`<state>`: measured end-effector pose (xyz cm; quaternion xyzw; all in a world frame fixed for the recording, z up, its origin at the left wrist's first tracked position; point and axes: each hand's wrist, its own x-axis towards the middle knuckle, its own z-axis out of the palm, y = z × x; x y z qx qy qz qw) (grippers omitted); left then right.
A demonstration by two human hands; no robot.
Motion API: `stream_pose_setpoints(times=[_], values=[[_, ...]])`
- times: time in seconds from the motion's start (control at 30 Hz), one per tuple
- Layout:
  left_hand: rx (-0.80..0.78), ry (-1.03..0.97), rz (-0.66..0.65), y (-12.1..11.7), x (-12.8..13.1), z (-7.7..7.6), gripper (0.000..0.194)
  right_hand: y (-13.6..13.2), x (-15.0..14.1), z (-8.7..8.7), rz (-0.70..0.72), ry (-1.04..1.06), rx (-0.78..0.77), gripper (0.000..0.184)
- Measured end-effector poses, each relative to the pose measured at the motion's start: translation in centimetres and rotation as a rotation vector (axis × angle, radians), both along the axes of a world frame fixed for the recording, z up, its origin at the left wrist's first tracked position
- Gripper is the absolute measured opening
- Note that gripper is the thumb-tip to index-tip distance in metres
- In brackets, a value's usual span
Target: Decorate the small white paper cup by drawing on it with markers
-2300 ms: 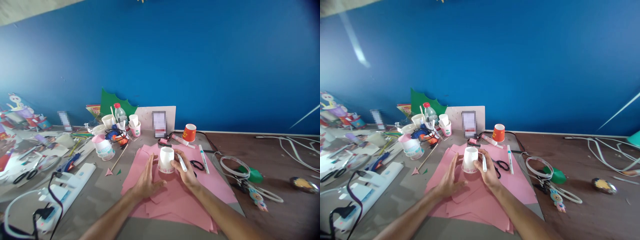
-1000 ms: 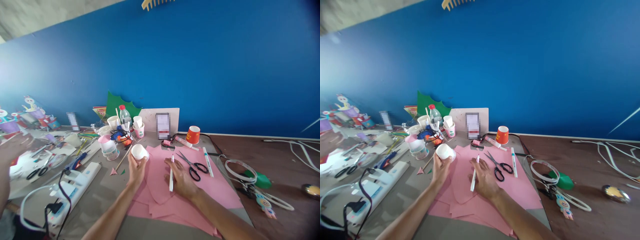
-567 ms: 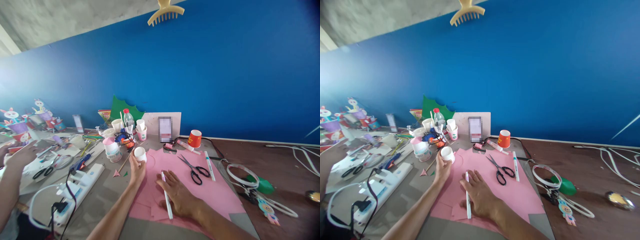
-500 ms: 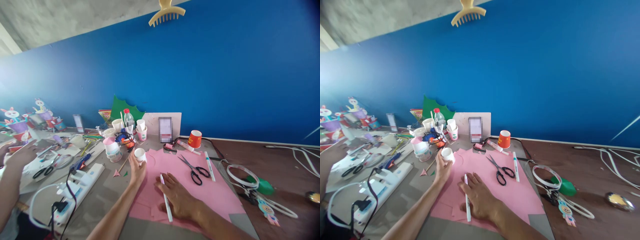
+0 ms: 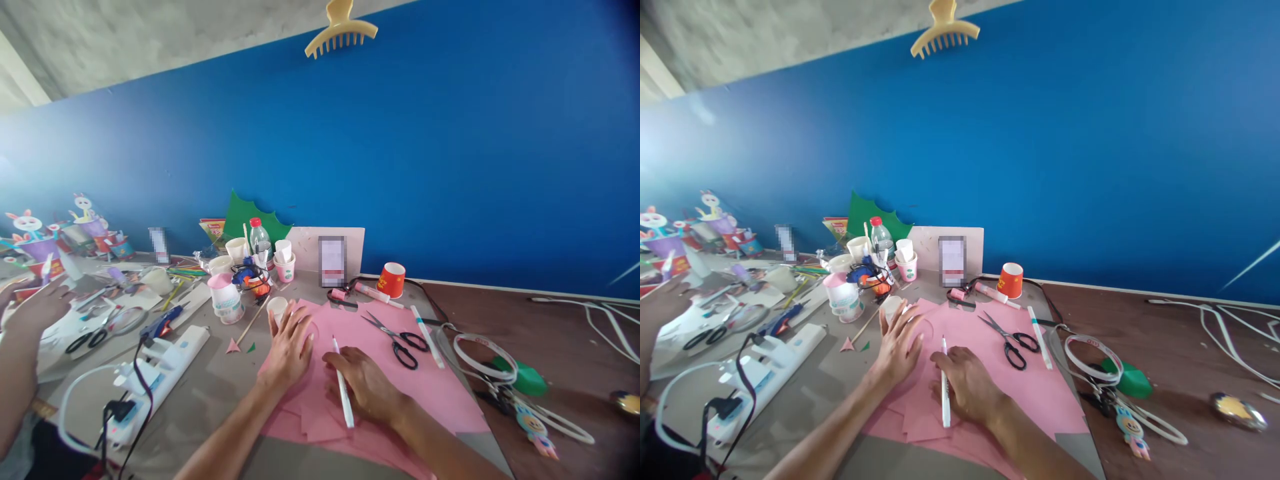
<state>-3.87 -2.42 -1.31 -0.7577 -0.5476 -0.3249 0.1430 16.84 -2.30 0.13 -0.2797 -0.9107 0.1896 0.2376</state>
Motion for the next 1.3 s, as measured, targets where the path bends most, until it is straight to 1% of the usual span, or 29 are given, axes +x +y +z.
stream_pose_setpoints(times=[0.07,0.17,0.23,0.27,0.37,0.43,0.53,0.63,0.73,0.83,0.93,1.03,1.1,1.2,1.23,1.3], values=[[0.007,0.020,-0.034,-0.4,0.3,0.3,0.036,0.2,0.1,-0.4,-0.014,0.044,0.060,0.023],[0.027,0.005,-0.186,-0.5,0.6,0.3,0.036,0.5,0.3,-0.9,-0.108,0.074,0.184,0.017],[-0.016,-0.004,-0.256,-0.4,0.7,-0.1,0.037,0.8,0.5,-1.1,-0.166,0.108,0.240,0.019],[-0.060,-0.001,-0.266,-0.3,0.7,-0.3,0.037,1.0,0.7,-1.1,-0.192,0.142,0.259,0.020],[-0.221,0.058,-0.254,-0.1,0.7,-0.8,0.041,1.6,1.0,-1.4,-0.271,0.261,0.305,0.018],[-0.310,0.116,-0.230,-0.2,0.8,-0.9,0.044,2.0,1.1,-1.9,-0.323,0.289,0.331,0.024],[-0.413,0.191,-0.180,-0.3,1.0,-0.7,0.043,2.5,1.1,-3.2,-0.393,0.198,0.309,0.038],[-0.462,0.209,-0.178,-0.4,1.2,-0.3,0.039,2.7,1.0,-4.1,-0.429,0.043,0.244,0.040],[-0.430,0.193,-0.179,-0.3,1.2,0.0,0.035,2.7,1.1,-3.8,-0.378,-0.040,0.167,0.042],[-0.357,0.142,-0.189,-0.1,1.2,0.1,0.027,2.6,1.3,-2.9,-0.266,-0.054,0.100,0.047],[-0.261,0.076,-0.219,-0.2,1.4,0.1,0.027,2.4,1.3,-2.1,-0.170,-0.058,0.046,0.050],[-0.196,0.036,-0.205,-0.4,1.5,0.2,0.026,2.1,1.2,-1.5,-0.151,-0.104,0.019,0.050],[-0.183,0.013,-0.208,-0.5,1.5,0.4,0.025,1.8,1.2,-1.0,-0.141,-0.162,-0.002,0.050],[-0.167,-0.008,-0.274,-0.6,1.5,0.6,0.024,1.4,1.3,0.1,-0.107,-0.263,-0.051,0.053],[-0.189,-0.007,-0.309,-0.6,1.5,0.6,0.025,1.3,1.4,0.5,-0.091,-0.289,-0.070,0.053],[-0.283,-0.004,-0.372,-0.6,1.6,0.7,0.029,1.1,1.7,1.3,-0.048,-0.328,-0.108,0.053]])
